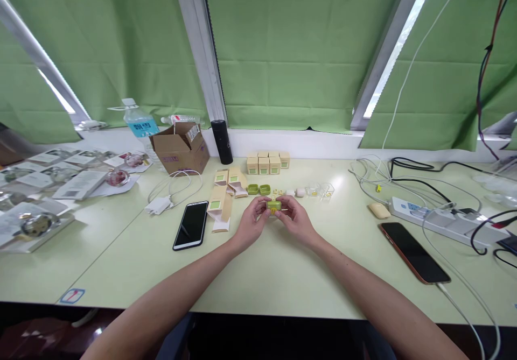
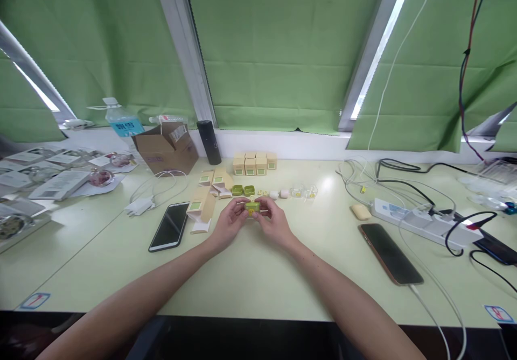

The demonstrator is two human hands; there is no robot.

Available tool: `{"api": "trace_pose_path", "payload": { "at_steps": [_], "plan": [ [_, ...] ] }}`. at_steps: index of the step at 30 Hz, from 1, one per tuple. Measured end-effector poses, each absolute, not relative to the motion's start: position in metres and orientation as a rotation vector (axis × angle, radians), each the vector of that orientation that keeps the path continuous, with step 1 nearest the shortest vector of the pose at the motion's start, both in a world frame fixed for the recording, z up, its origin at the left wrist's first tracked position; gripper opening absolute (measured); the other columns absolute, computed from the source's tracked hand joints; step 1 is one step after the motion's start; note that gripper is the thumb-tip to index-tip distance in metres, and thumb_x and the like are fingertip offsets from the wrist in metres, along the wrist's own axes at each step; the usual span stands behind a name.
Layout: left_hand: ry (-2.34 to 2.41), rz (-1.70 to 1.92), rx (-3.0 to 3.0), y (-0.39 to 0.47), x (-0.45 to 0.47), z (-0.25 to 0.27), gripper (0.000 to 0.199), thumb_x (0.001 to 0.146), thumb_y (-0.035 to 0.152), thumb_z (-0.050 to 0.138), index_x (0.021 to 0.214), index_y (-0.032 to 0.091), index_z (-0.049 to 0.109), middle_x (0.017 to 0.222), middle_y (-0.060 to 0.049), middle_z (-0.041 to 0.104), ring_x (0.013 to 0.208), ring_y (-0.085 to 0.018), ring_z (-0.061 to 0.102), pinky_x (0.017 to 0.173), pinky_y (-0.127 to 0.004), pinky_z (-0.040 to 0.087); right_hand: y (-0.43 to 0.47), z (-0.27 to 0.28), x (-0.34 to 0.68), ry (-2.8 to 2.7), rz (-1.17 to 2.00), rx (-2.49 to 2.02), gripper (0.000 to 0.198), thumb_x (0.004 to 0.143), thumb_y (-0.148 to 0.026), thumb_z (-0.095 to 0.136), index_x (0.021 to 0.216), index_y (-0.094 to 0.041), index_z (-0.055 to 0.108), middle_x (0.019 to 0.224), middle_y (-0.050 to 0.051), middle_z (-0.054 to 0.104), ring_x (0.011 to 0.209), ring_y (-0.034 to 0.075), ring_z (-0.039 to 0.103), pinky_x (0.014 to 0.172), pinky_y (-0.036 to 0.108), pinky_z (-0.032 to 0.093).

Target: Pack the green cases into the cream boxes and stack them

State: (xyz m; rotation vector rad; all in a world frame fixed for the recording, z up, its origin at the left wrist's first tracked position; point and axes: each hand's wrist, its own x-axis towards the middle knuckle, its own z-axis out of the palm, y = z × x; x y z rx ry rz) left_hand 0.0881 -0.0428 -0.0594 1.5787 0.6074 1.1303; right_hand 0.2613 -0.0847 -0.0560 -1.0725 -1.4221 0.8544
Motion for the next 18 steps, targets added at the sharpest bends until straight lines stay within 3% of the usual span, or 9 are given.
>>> {"api": "trace_pose_path", "payload": {
  "at_steps": [5, 8, 13, 18],
  "plan": [
    [0.622, 1.118, 1.635, -0.041, 0.087, -0.061, 0.03, 0.095, 0.042, 0.067, 0.115, 0.02, 0.059, 0.107, -0.01, 0.07, 0.107, -0.023, 0.069, 0.096, -0.04, 0.054, -0.085, -0.053, 0.262, -1.367, 0.883, -1.088, 0.037, 0.082, -0.049, 0.076, 0.106, -0.024, 0.064, 0.098, 0.005, 0.072, 0.09, 0.022, 0.071, 0.085, 0.04, 0.061],
    [0.647, 1.109, 1.666, -0.04, 0.086, -0.061, 0.027, 0.094, 0.038, 0.066, 0.113, 0.02, 0.059, 0.103, -0.008, 0.069, 0.104, -0.022, 0.068, 0.096, -0.039, 0.054, -0.085, -0.052, 0.264, -1.358, 0.905, -1.093, 0.039, 0.08, -0.05, 0.078, 0.104, -0.023, 0.065, 0.098, 0.005, 0.073, 0.09, 0.022, 0.071, 0.085, 0.04, 0.06],
    [0.753, 1.013, 1.794, -0.043, 0.087, -0.063, 0.023, 0.096, 0.028, 0.06, 0.117, 0.021, 0.056, 0.112, -0.007, 0.069, 0.107, -0.021, 0.068, 0.098, -0.039, 0.053, -0.084, -0.053, 0.269, -1.405, 0.807, -1.232, 0.035, 0.075, -0.045, 0.08, 0.099, -0.023, 0.067, 0.101, 0.005, 0.073, 0.095, 0.023, 0.068, 0.092, 0.042, 0.054],
    [0.8, 0.979, 1.939, -0.044, 0.088, -0.061, 0.028, 0.095, 0.02, 0.054, 0.123, 0.023, 0.052, 0.121, -0.007, 0.067, 0.112, -0.021, 0.067, 0.101, -0.04, 0.053, -0.078, -0.061, 0.276, -1.436, 0.719, -1.371, 0.032, 0.069, -0.038, 0.081, 0.096, -0.023, 0.07, 0.091, 0.002, 0.07, 0.085, 0.021, 0.062, 0.082, 0.038, 0.05]
  ]
}}
